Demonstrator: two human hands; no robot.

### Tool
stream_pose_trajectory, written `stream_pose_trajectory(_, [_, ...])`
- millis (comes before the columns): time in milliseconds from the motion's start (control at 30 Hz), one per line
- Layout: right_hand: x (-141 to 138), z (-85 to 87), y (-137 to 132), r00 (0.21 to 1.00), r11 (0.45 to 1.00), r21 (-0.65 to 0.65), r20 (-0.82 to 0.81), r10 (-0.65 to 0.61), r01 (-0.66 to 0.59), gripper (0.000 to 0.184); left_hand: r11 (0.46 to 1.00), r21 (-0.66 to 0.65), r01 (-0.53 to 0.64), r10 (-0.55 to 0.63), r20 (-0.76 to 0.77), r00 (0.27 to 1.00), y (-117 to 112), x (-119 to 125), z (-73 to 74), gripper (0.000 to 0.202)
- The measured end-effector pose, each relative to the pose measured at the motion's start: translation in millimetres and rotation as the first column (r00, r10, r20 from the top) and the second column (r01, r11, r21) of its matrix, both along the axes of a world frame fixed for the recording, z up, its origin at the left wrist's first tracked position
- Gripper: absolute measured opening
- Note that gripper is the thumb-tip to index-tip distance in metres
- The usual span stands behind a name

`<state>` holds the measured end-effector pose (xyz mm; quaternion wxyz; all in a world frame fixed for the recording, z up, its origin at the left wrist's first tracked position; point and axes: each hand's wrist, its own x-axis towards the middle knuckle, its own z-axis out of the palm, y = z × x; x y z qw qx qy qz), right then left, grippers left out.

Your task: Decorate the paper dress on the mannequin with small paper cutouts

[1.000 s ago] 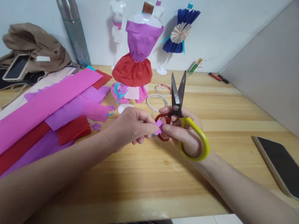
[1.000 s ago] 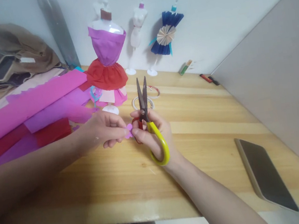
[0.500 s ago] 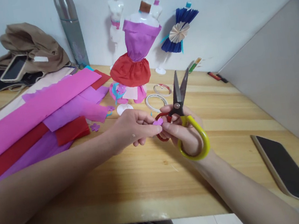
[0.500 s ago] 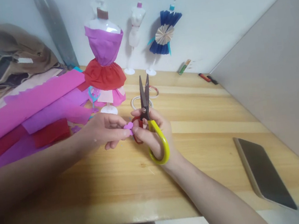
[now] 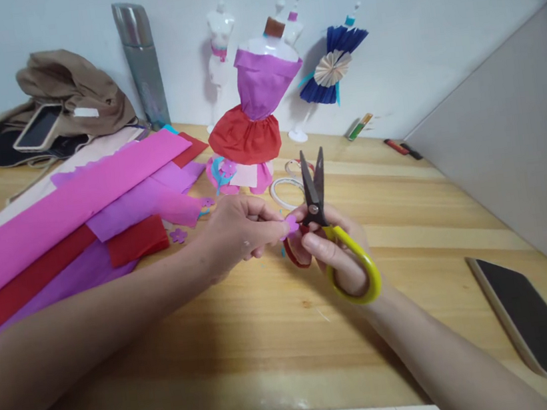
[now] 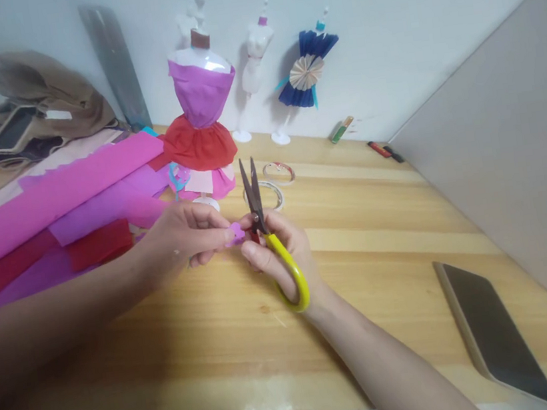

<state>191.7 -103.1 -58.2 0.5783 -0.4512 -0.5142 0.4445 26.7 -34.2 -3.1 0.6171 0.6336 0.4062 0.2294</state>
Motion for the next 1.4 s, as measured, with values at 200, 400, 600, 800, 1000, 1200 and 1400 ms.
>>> stream_pose_trajectory(200, [8,6.6,-1,0.950,0.983,0.036,0.264,0.167,-0.183,0.046,1.000,0.022,0.016,-0.016,0.011,1.000,7,-6,6.9,0.017])
stream_pose_trajectory(400, [14,-5.5,1,0.906,0.968,0.010,0.354,0.232,-0.252,0.048,0.998,0.010,0.064,-0.065,0.073,0.995,11,-11,5.8,0.019])
stream_pose_trajectory(600, [18,-15.9,1,0.907,0.965,0.022,0.347,0.239,-0.263,0.043,0.991,-0.104,0.079,-0.063,0.154,0.986,7,-12,11.8,0.023])
stream_pose_trajectory(800, [14,-9.4,-1,0.910,0.959,0.054,0.332,0.246,-0.279,0.043,0.991,-0.116,0.061,-0.044,0.147,0.988,6,-11,13.1,0.023])
stream_pose_trajectory(1000, [13,-5.8,-4,0.907,0.958,0.037,0.335,0.256,-0.284,0.042,0.996,0.049,0.069,-0.072,0.068,0.995,8,-11,9.4,0.018])
stream_pose_trajectory(1200, [12,-2.1,-4,0.905,0.961,0.043,0.350,0.240,-0.272,0.043,0.997,0.039,0.070,-0.073,0.078,0.994,8,-11,13.9,0.017])
stream_pose_trajectory(1400, [11,0.2,-4,0.902,0.963,0.043,0.365,0.233,-0.266,0.046,0.998,0.036,0.054,-0.056,0.066,0.996,6,-12,23.3,0.019])
